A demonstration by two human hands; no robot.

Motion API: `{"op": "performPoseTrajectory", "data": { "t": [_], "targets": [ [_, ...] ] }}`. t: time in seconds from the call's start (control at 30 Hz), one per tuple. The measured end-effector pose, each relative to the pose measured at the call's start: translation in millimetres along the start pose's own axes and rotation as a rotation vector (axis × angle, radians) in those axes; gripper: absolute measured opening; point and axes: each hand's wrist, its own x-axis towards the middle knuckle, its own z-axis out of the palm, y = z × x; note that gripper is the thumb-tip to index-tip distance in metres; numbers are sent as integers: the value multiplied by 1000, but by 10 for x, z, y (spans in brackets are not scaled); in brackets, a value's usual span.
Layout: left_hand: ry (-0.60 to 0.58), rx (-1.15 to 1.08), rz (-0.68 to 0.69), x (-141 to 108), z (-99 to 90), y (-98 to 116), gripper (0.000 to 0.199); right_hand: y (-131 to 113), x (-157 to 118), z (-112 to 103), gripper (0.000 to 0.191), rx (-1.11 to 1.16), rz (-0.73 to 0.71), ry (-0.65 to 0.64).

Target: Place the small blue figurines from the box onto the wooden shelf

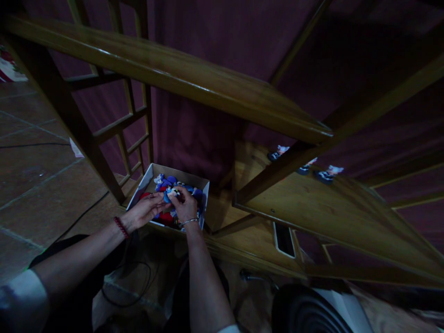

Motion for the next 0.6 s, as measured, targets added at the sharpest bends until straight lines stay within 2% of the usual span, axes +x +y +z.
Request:
{"op": "performPoseTrajectory", "data": {
  "t": [0.6],
  "targets": [
    [21,-55,-34,2,5,-13,6,-21,-3,2,28,27,-18,7]
  ]
}}
